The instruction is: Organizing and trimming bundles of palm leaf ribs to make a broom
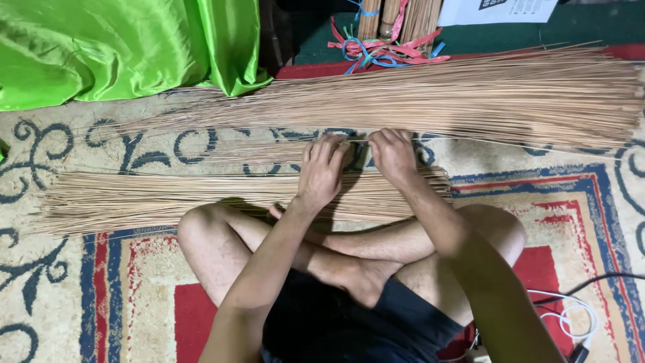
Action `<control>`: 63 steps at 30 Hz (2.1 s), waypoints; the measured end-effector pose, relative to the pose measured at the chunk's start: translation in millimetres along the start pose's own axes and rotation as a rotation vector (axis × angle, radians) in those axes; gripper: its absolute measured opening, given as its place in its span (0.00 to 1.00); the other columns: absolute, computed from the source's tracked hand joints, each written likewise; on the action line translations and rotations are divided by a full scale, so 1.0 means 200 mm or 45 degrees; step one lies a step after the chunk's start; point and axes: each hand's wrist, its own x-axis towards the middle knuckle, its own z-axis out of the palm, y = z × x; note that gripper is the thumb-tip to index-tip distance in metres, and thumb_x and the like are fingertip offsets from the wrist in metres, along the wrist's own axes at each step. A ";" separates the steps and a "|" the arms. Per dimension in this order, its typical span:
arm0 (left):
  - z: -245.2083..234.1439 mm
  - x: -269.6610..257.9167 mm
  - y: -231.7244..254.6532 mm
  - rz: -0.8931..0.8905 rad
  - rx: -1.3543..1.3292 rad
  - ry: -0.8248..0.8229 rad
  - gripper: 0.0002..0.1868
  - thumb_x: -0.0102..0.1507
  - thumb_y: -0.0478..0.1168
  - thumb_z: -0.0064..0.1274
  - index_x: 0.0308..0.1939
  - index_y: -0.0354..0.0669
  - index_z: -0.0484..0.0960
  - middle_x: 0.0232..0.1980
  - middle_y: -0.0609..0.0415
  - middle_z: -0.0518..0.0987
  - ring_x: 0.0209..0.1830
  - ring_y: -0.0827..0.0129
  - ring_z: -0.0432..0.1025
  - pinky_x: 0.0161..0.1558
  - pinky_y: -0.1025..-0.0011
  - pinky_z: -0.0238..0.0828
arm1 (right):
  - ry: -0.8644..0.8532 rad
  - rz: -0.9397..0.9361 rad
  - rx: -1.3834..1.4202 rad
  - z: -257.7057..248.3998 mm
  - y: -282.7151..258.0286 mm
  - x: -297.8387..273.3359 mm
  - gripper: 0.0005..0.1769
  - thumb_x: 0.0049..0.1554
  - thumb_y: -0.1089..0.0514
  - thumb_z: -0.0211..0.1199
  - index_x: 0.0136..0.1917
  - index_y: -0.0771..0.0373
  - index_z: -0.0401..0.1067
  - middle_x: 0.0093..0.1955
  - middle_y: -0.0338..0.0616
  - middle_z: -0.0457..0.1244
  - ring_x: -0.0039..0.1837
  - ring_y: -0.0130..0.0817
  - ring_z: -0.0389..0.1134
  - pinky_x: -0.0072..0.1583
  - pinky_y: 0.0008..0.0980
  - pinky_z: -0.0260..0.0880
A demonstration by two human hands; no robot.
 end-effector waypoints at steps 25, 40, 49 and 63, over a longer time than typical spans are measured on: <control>0.09 -0.17 0.07 0.038 0.229 -0.281 0.05 0.65 0.41 0.54 0.42 0.56 0.84 0.39 0.60 0.83 0.42 0.66 0.79 0.53 0.62 0.66 | -0.191 -0.123 0.099 -0.12 -0.21 -0.22 0.10 0.63 0.53 0.57 0.47 0.56 0.78 0.39 0.41 0.61 0.46 0.46 0.69 0.48 0.41 0.67; -0.03 -0.28 -0.17 -0.008 0.313 -0.289 0.05 0.62 0.37 0.54 0.39 0.54 0.83 0.37 0.58 0.81 0.38 0.63 0.79 0.48 0.63 0.69 | -0.340 0.084 -0.042 -0.02 0.12 -0.48 0.11 0.62 0.51 0.57 0.45 0.57 0.77 0.39 0.44 0.61 0.47 0.50 0.69 0.50 0.44 0.69; 0.13 -0.21 0.09 0.017 0.234 -0.357 0.03 0.65 0.40 0.55 0.41 0.54 0.84 0.37 0.60 0.84 0.39 0.68 0.81 0.46 0.68 0.70 | -0.285 -0.001 0.127 0.02 -0.22 -0.35 0.09 0.61 0.52 0.59 0.49 0.55 0.77 0.42 0.42 0.64 0.49 0.46 0.71 0.50 0.40 0.69; 0.01 -0.22 0.06 -0.005 0.191 -0.399 0.06 0.69 0.41 0.51 0.44 0.50 0.84 0.39 0.58 0.83 0.40 0.66 0.81 0.47 0.67 0.69 | -0.335 0.106 0.081 0.02 -0.09 -0.48 0.09 0.61 0.54 0.58 0.50 0.56 0.78 0.41 0.43 0.64 0.49 0.48 0.71 0.51 0.43 0.69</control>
